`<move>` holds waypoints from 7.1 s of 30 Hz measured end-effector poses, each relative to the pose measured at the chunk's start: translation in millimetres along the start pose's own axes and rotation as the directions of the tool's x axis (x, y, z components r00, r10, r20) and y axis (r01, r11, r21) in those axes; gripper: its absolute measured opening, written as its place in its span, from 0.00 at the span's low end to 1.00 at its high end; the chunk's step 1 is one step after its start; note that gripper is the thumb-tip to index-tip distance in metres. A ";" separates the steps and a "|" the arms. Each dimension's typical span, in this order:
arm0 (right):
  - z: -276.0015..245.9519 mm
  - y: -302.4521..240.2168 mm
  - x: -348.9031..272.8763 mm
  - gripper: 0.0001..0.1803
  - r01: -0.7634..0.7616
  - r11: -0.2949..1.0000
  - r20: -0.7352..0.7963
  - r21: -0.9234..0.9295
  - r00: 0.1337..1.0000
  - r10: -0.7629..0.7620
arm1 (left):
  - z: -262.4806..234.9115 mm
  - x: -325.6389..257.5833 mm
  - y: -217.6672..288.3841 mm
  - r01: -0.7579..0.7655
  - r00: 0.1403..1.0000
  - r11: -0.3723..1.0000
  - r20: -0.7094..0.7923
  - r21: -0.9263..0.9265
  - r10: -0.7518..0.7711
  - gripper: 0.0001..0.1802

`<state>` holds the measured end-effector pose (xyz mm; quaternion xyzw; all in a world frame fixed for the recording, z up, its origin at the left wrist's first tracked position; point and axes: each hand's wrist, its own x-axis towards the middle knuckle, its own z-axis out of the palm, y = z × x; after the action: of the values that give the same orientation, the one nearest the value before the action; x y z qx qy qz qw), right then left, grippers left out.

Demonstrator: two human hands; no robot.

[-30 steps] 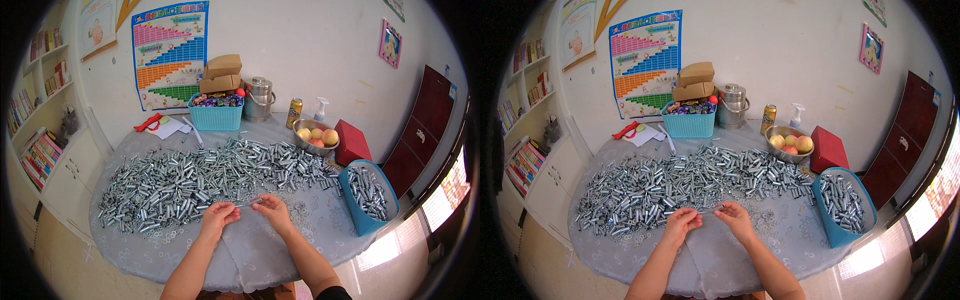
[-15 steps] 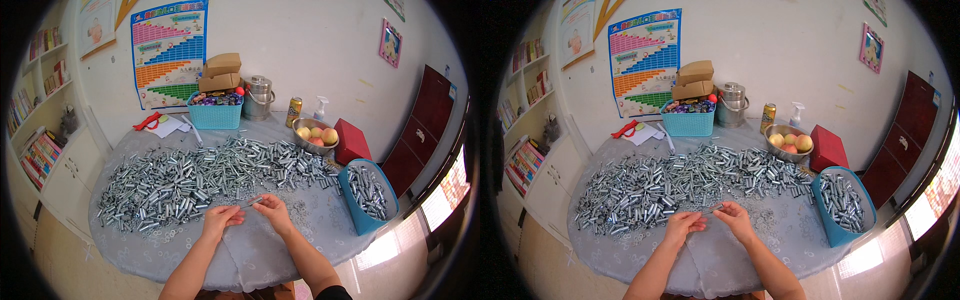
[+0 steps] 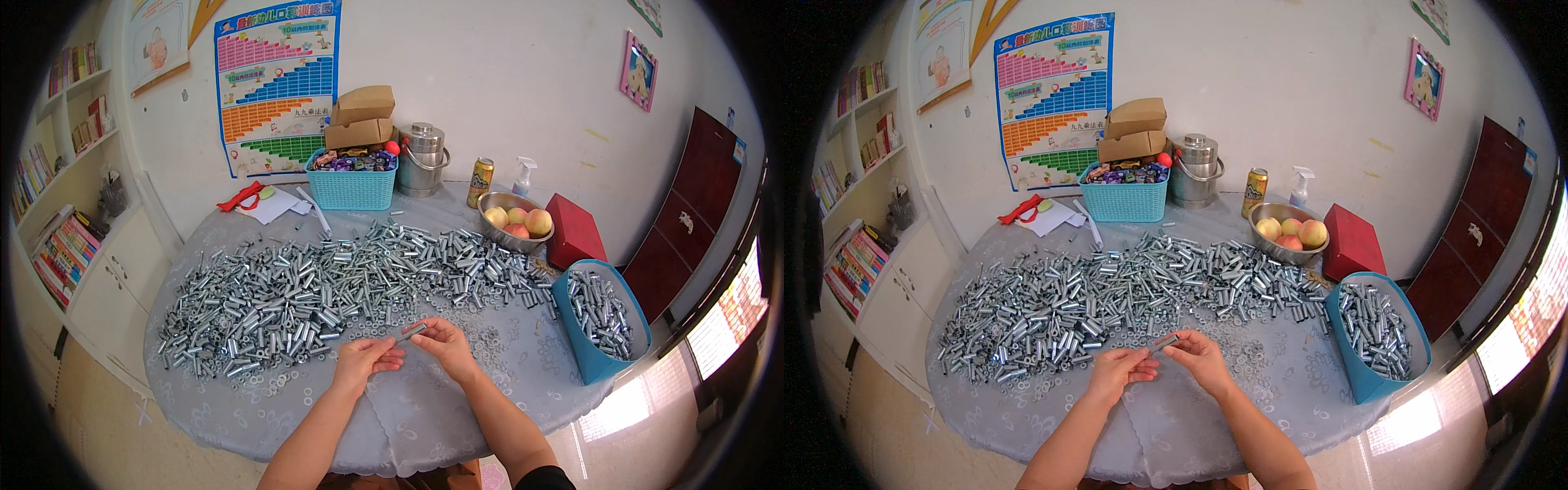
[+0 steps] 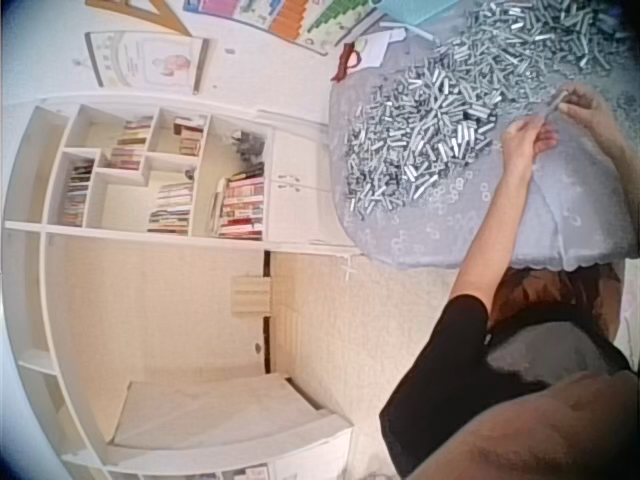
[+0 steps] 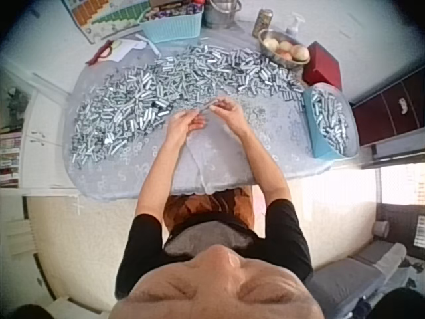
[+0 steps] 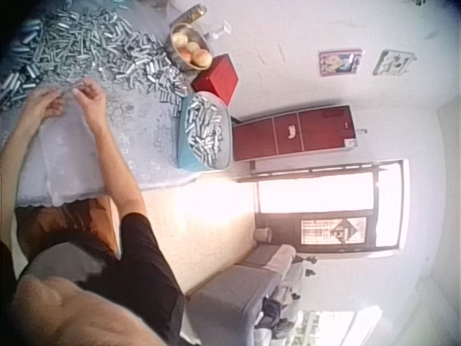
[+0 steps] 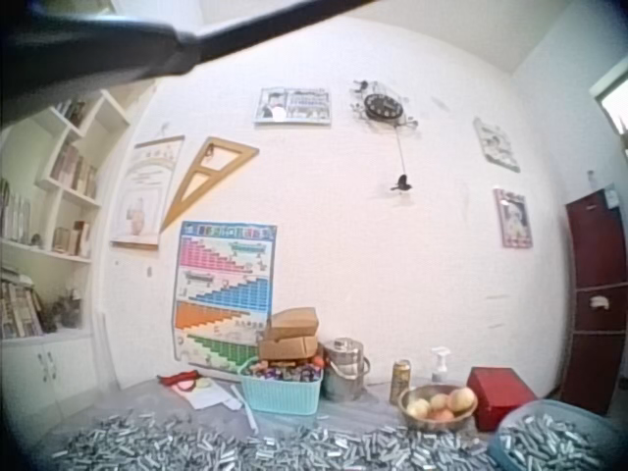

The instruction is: The person repeatedly picks up small metal cylindrical parts and washers from a large pile on a table, inserts the washers into the cylinders, and places the assembled units into a blue plastic bin. The process is continuous and repetitive throughout the clip.

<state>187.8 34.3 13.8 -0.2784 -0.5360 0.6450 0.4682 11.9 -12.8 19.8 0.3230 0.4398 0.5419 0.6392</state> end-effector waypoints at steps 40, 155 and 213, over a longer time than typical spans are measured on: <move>-24.1 -15.4 11.6 0.09 -0.167 0.681 -0.307 -0.713 0.948 -0.088 | -10.1 4.8 3.9 -0.095 0.983 0.985 -0.170 -0.141 0.071 0.09; 3.5 -23.9 -5.1 0.08 0.209 0.786 0.042 -0.581 0.973 -0.227 | -4.0 4.1 -4.5 -0.125 0.992 0.990 -0.030 -0.073 0.123 0.07; -18.7 -48.3 -4.2 0.11 0.034 0.838 -0.103 -0.544 0.989 -0.108 | 14.6 2.3 -14.2 -0.461 0.887 0.883 0.036 0.084 0.460 0.12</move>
<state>220.4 37.9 54.0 -0.4203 -0.6744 0.4303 0.4281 31.1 -12.6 12.6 0.4507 0.3697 0.6552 0.4805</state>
